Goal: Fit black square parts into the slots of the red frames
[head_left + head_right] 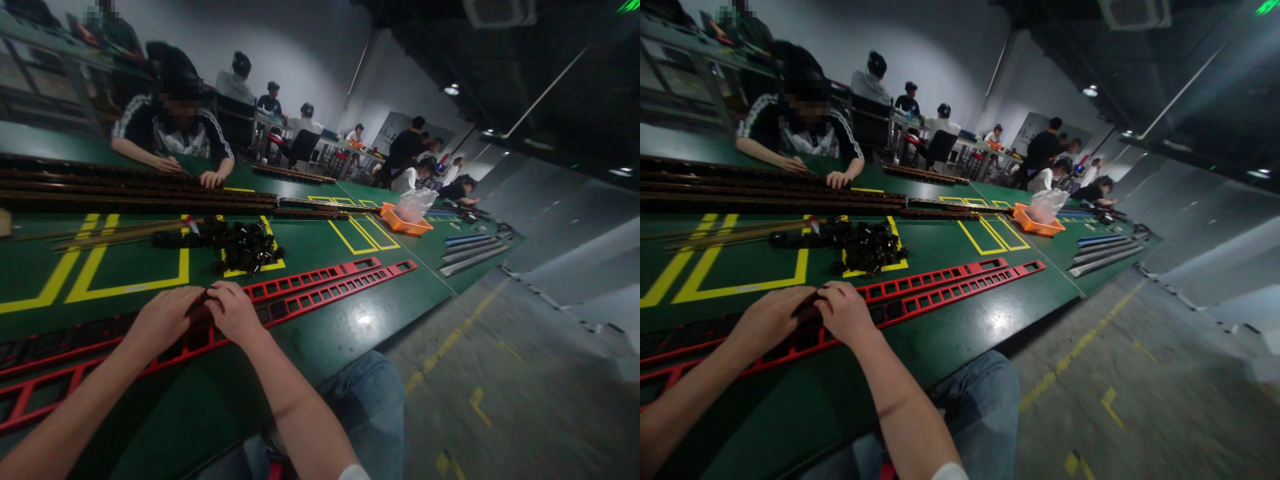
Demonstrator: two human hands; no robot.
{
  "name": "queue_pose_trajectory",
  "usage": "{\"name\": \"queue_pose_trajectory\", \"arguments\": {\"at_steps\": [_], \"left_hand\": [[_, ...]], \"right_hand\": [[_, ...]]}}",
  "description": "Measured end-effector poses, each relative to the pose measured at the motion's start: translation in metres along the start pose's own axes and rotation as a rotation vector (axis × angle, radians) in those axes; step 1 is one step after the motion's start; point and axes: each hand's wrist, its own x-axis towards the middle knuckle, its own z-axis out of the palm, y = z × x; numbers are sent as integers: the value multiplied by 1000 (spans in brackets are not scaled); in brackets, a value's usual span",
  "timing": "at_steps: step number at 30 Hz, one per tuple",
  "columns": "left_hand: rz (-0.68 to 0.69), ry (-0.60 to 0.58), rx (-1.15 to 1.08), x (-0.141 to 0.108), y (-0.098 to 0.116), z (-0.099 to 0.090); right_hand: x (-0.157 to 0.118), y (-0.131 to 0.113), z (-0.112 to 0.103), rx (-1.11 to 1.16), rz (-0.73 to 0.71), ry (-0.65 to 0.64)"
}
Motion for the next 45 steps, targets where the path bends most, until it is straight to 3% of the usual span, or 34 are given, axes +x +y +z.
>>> {"name": "queue_pose_trajectory", "arguments": {"at_steps": [16, 32, 39, 45], "left_hand": [[-19, 9, 31, 0, 4, -4], [3, 7, -75, 2, 2, -5], [68, 206, 38, -3, -1, -5], [84, 279, 9, -4, -2, -4]], "right_hand": [[-3, -7, -7, 57, 10, 63], [-3, -6, -6, 45, 39, 74], [-4, -10, -11, 46, 70, 79], [-4, -11, -12, 52, 85, 71]]}}
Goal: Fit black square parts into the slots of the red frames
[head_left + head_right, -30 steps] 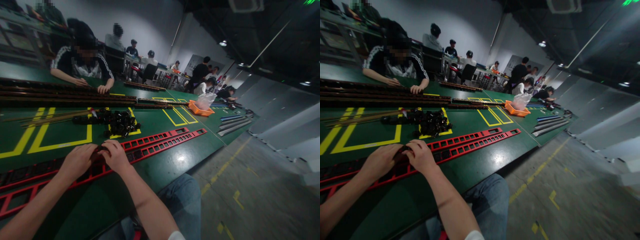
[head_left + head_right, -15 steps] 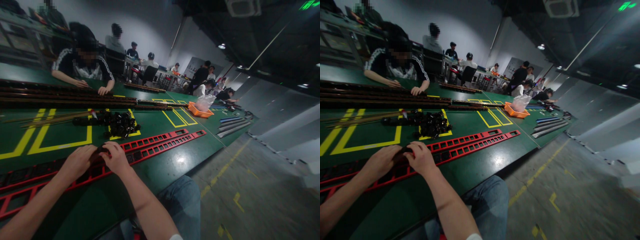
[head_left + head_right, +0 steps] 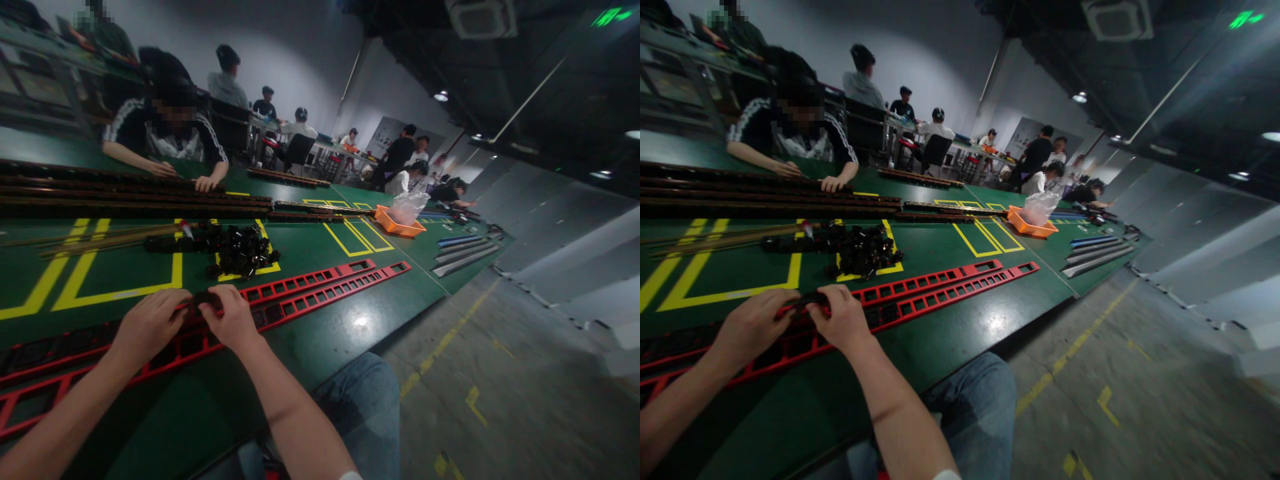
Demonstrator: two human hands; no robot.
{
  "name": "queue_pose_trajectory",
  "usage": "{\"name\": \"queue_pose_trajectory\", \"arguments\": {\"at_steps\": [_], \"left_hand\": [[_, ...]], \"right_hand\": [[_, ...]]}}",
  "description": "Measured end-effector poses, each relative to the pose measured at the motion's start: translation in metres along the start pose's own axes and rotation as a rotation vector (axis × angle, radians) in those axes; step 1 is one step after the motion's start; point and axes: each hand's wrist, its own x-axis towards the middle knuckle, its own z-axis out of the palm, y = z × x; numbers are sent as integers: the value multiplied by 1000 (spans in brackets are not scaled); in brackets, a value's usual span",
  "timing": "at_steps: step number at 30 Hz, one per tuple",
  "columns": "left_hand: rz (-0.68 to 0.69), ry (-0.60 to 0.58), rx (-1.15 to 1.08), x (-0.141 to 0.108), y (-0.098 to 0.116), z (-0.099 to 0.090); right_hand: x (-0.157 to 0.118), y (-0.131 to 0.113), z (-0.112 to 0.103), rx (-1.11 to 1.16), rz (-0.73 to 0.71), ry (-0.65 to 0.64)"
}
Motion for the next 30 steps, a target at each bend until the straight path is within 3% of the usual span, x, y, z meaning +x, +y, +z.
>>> {"name": "queue_pose_trajectory", "arguments": {"at_steps": [5, 14, 21, 30], "left_hand": [[87, 47, -13, -1, -2, 3], [220, 233, 45, -1, -7, 9], [235, 262, -55, 5, 1, 2], [212, 304, -151, 8, 12, -6]], "right_hand": [[-1, 2, 2, 17, -24, 8], [-3, 5, 5, 90, -15, -64], [-2, 0, -3, 131, 58, -179], [-4, -2, -6, 166, 76, -163]]}}
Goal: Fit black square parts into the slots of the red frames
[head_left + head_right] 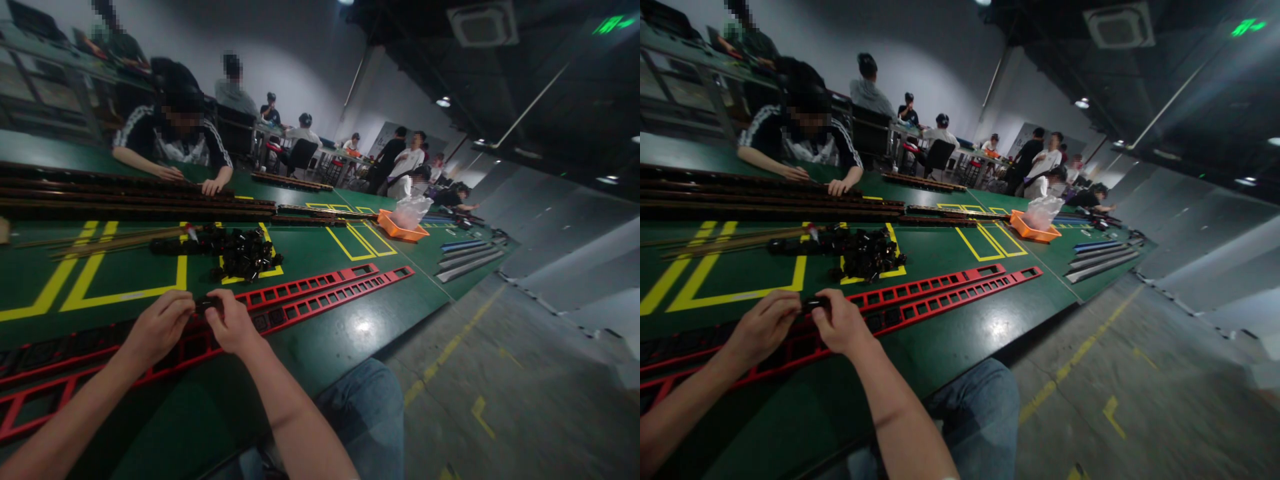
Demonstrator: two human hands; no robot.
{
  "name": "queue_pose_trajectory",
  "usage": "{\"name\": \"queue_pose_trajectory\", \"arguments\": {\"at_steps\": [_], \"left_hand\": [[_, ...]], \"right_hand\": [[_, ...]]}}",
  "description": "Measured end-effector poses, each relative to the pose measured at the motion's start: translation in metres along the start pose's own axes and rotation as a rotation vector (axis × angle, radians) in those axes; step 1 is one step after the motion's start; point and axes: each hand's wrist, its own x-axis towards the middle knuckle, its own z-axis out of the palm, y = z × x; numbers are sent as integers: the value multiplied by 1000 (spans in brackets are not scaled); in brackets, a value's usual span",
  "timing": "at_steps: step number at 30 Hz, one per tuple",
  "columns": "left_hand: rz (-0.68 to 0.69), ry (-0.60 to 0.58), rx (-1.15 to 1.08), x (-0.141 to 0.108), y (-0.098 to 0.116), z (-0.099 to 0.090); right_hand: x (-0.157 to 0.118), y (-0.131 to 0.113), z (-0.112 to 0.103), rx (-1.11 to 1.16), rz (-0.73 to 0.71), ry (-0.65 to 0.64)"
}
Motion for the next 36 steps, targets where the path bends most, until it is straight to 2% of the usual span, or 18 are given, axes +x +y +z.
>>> {"name": "queue_pose_trajectory", "arguments": {"at_steps": [8, 13, 25, 36], "left_hand": [[-57, -71, -70, -8, -8, 4], [-96, -102, -80, -12, -12, 7], [-182, -115, -48, -12, -12, 7], [-105, -134, 67, -9, -6, -1]], "right_hand": [[2, 12, 8, 105, 28, 67], [3, 17, 14, 121, -2, 103], [1, 9, 7, 8, 19, 35], [1, 3, 3, 4, 56, 61]]}}
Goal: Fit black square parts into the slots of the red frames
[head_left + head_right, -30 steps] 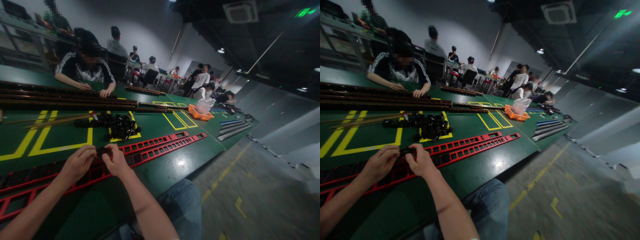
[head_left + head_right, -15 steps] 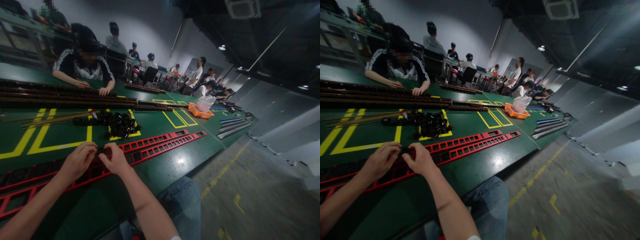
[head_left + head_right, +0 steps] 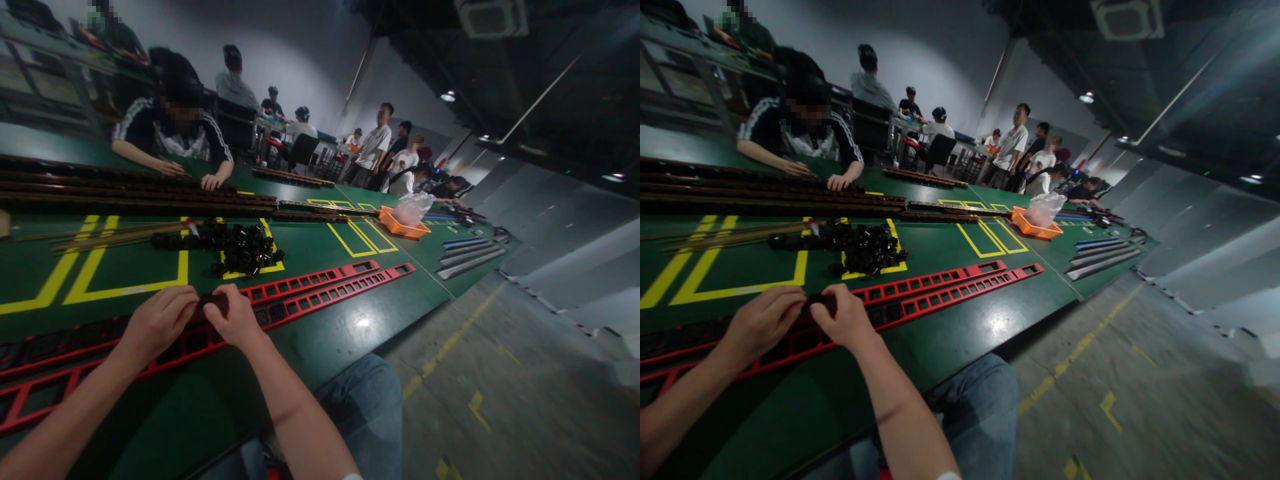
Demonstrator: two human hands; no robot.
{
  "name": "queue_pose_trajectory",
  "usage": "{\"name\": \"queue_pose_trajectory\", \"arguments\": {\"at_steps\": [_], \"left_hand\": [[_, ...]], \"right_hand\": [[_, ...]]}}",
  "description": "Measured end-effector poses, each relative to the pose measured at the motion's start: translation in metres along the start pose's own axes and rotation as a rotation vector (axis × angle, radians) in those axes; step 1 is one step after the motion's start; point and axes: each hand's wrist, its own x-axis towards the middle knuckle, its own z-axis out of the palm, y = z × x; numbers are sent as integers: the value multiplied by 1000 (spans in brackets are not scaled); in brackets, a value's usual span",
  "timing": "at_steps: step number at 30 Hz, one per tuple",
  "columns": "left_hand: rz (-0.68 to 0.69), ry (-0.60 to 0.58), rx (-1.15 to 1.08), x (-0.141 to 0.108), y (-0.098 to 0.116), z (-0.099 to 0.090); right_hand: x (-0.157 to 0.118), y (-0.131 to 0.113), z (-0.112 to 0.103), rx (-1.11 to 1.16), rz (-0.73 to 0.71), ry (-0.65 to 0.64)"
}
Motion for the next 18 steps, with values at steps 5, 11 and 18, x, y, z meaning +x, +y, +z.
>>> {"name": "queue_pose_trajectory", "arguments": {"at_steps": [5, 11, 18], "left_hand": [[-19, 9, 122, 0, 5, -1], [-245, 37, 215, 7, -3, -17], [-431, -377, 292, 9, -24, -28]], "right_hand": [[1, 5, 3, 37, -18, 29], [4, 6, 3, 73, -12, 171], [7, 5, 3, 29, -180, 87]]}}
